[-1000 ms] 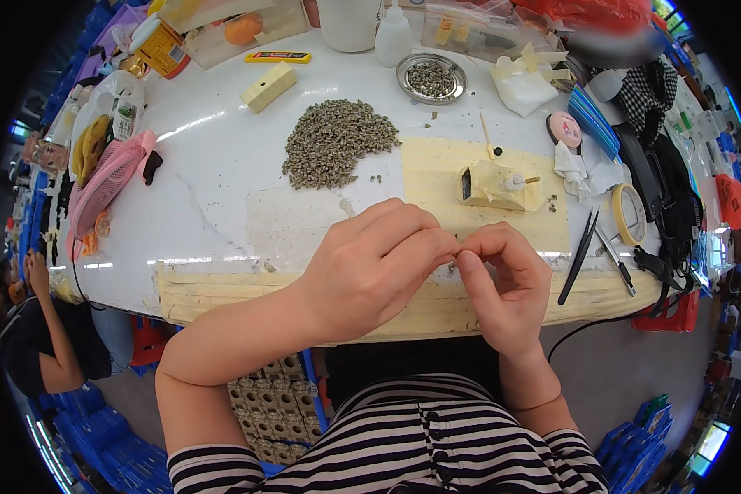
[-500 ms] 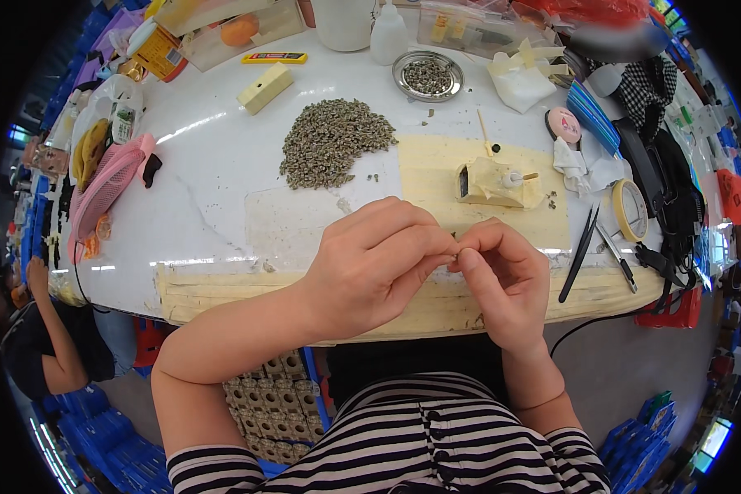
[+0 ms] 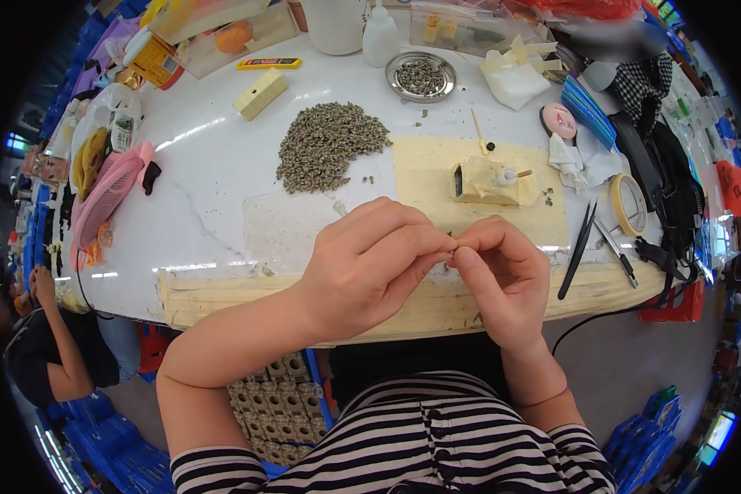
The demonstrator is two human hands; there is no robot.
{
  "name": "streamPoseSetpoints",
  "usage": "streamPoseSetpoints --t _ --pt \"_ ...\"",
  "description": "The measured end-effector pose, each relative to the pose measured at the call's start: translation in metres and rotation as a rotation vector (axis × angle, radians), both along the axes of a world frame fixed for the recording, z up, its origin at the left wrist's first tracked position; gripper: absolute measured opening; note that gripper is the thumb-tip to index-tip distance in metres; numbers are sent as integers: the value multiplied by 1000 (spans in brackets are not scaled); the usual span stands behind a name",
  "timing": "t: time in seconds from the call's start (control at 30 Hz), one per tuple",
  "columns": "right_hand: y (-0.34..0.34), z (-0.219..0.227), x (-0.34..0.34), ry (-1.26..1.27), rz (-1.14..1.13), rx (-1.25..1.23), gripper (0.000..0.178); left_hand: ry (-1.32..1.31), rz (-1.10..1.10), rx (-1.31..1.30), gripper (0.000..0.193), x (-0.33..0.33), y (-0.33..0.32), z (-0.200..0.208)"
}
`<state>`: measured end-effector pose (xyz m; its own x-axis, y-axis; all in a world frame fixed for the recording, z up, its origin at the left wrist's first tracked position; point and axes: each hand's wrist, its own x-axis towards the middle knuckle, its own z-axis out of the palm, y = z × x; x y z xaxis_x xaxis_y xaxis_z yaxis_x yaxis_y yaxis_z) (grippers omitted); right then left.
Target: The person assembles a small wooden toy by hand, picking up small metal components from a pile and inserting them into holes in the toy's frame.
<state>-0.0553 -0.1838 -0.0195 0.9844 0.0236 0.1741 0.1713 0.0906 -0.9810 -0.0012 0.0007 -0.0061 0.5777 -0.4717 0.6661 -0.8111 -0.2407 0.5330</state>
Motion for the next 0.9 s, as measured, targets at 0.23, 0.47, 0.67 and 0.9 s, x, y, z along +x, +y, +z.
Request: streamPoseSetpoints --t 0.23,0.47,0.67,0.9 --pt "3 -2 2 -354 -184 -410 10 -90 89 75 24 -3 -1 0" --pt "13 1 3 -603 -295 -770 18 -172 180 191 25 -4 1 -3" --pt "3 -2 3 -303 -194 -355 9 -180 115 99 28 -2 0 -1" --pt "4 -1 0 -103 -133 -119 6 -156 28 71 28 -3 1 2"
